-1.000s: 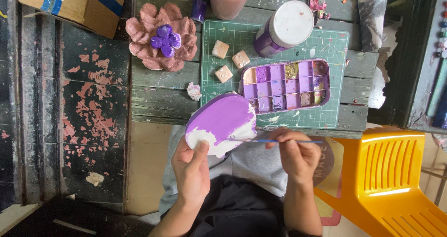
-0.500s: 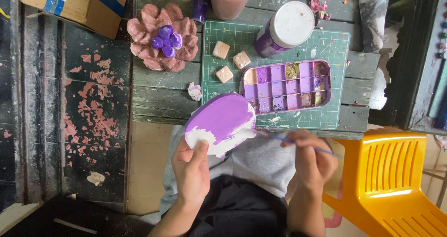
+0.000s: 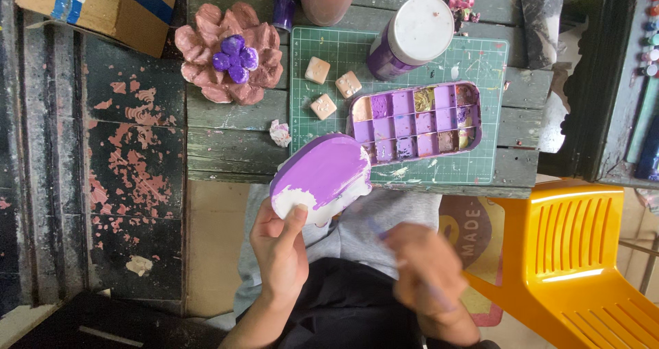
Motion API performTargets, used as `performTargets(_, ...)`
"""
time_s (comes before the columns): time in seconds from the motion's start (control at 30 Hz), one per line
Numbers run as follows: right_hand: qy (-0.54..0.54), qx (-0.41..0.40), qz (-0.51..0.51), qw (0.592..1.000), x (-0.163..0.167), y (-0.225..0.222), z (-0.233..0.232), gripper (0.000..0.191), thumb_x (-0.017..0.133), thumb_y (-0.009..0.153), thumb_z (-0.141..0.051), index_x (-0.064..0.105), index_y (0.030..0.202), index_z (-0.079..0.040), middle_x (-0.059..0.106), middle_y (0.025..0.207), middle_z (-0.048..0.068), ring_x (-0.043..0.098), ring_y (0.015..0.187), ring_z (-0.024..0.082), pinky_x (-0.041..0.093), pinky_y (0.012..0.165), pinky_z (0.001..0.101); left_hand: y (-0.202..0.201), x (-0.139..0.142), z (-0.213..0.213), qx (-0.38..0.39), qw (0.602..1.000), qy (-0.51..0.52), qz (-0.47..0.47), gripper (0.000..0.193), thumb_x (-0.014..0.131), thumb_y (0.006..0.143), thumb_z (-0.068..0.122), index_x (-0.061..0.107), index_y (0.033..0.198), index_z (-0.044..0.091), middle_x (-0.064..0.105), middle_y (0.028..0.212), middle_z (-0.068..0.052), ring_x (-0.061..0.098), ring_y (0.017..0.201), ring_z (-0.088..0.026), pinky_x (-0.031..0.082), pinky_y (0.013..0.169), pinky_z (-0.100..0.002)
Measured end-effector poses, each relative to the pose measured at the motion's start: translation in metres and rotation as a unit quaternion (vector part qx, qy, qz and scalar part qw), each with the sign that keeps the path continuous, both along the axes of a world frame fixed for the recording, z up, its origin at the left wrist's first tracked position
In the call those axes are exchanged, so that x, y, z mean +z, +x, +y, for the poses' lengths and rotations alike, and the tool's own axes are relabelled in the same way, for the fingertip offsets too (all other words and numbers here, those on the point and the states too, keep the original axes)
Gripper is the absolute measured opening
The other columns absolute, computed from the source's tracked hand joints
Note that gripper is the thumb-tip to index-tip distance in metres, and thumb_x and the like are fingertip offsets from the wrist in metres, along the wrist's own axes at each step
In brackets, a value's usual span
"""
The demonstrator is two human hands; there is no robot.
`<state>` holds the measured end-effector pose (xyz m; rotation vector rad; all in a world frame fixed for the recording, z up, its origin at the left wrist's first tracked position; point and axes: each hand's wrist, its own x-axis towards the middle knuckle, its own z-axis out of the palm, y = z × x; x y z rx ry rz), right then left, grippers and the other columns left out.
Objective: The person holds a purple pig-shaped box in one hand and paints its inner rim and decorative details with a small brush, dipping into a purple paint palette on the table. They then flip the object over and paint its white back surface with purple paint, reloading the brush from the palette as they work.
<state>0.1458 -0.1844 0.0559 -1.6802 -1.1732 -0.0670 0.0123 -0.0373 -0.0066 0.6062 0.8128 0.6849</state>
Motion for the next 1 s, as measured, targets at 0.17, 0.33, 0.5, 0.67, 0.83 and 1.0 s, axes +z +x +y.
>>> performTargets(0.17,-0.047,-0.001,-0.019,0.999,0.003,0.002,0.0,0.016,0.05,0.094,0.012,0.059,0.104,0.003,0.071,0.091,0.017,0.074,0.085,0.032,0.061,0.072,0.038,-0.002,-0.001,0.0,-0.001,1.0,0.017,-0.006,0.029,0.076,0.093,0.007,0.064,0.118,-0.001,0.069,0.115,-0.009,0.062,0.111,-0.017,0.046,0.102,-0.036)
performTargets(0.33,-0.048,-0.052,0.0,0.998,0.007,0.006,0.0,0.013,0.056,0.091,0.011,0.059,0.103,0.005,0.07,0.09,0.016,0.073,0.085,0.031,0.061,0.075,0.0405,0.0,-0.001,-0.001,0.009,1.0,0.009,-0.005,0.029,0.076,0.092,0.006,0.064,0.118,-0.001,0.069,0.115,-0.008,0.062,0.111,-0.016,0.046,0.102,-0.036)
performTargets(0.5,-0.022,0.024,0.022,0.999,0.01,0.007,0.007,0.01,0.055,0.094,0.01,0.058,0.099,0.002,0.069,0.089,0.014,0.075,0.086,0.03,0.064,0.077,0.0409,-0.002,0.0,-0.001,-0.005,1.0,-0.001,-0.006,0.028,0.075,0.093,0.006,0.064,0.118,-0.001,0.069,0.114,-0.009,0.062,0.109,-0.016,0.046,0.101,-0.035)
performTargets(0.67,-0.07,-0.079,-0.004,0.994,0.017,0.011,0.007,0.011,0.053,0.092,0.011,0.057,0.097,0.001,0.072,0.092,0.017,0.074,0.086,0.032,0.061,0.073,0.0366,-0.002,-0.001,-0.002,-0.002,1.0,0.013,-0.012,0.029,0.075,0.093,0.005,0.063,0.118,-0.002,0.069,0.114,-0.009,0.063,0.109,-0.016,0.046,0.1,-0.036)
performTargets(0.83,-0.064,0.047,-0.019,0.997,0.022,0.005,0.007,0.011,0.059,0.092,0.007,0.059,0.103,0.005,0.07,0.089,0.017,0.072,0.084,0.033,0.061,0.073,0.0392,-0.001,-0.001,-0.002,0.001,1.0,0.002,-0.009,0.03,0.076,0.093,0.004,0.062,0.119,-0.003,0.069,0.115,-0.011,0.063,0.11,-0.018,0.046,0.101,-0.036)
performTargets(1.0,-0.031,-0.053,0.004,0.998,0.022,0.007,0.012,0.016,0.055,0.09,0.014,0.06,0.103,0.006,0.07,0.087,0.014,0.073,0.082,0.029,0.062,0.07,0.0359,-0.001,0.0,-0.002,0.003,1.0,0.008,-0.003,0.033,0.076,0.091,0.005,0.063,0.121,-0.003,0.069,0.115,-0.01,0.063,0.111,-0.017,0.046,0.102,-0.036)
